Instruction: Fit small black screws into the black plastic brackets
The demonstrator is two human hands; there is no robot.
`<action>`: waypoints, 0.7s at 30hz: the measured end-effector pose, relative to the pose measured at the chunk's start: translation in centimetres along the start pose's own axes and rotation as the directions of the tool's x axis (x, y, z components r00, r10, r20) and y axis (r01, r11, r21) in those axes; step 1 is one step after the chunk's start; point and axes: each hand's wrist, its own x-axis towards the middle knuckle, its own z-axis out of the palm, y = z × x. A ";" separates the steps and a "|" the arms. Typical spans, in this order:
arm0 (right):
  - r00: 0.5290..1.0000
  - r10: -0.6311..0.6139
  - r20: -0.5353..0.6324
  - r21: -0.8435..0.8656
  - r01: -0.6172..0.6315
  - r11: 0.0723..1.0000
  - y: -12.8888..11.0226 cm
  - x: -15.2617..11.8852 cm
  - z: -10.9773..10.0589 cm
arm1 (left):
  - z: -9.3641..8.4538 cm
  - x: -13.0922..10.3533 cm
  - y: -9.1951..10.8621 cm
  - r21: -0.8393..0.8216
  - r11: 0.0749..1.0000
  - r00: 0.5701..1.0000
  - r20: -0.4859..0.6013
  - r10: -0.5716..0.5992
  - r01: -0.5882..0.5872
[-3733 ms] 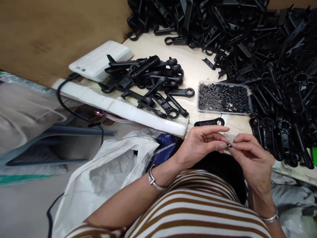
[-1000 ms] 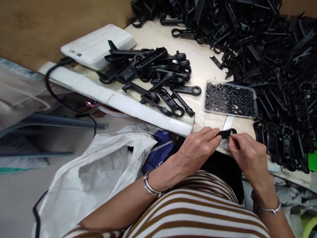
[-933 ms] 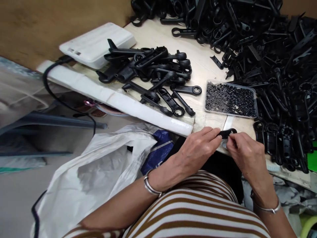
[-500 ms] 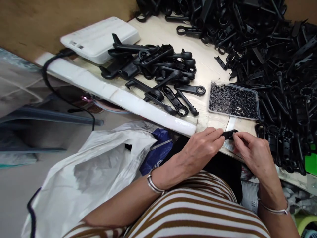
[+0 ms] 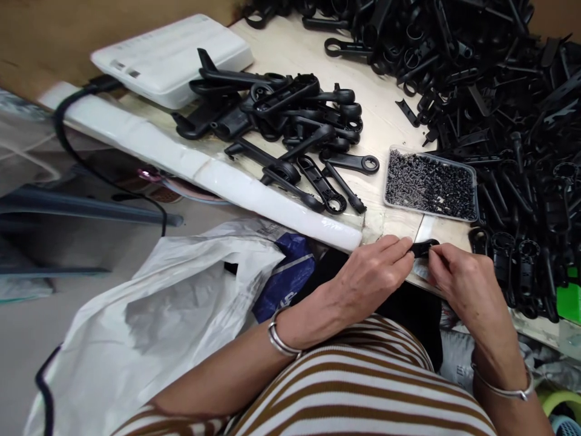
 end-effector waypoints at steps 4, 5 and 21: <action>0.997 -0.025 0.070 -0.307 0.046 0.951 -1.8 0.2 -0.5 | 0.1 -0.2 0.0 -0.009 1.000 1.000 -0.025 0.004 -0.004; 0.997 -0.011 0.079 -0.367 0.039 0.929 -2.5 0.2 -0.6 | 0.1 -0.2 -0.1 -0.012 1.000 0.999 -0.035 0.006 -0.006; 0.877 0.476 0.062 0.797 -0.331 0.505 1.7 -1.8 1.5 | 0.8 -0.6 0.1 -0.056 0.998 0.993 -0.114 -0.041 0.035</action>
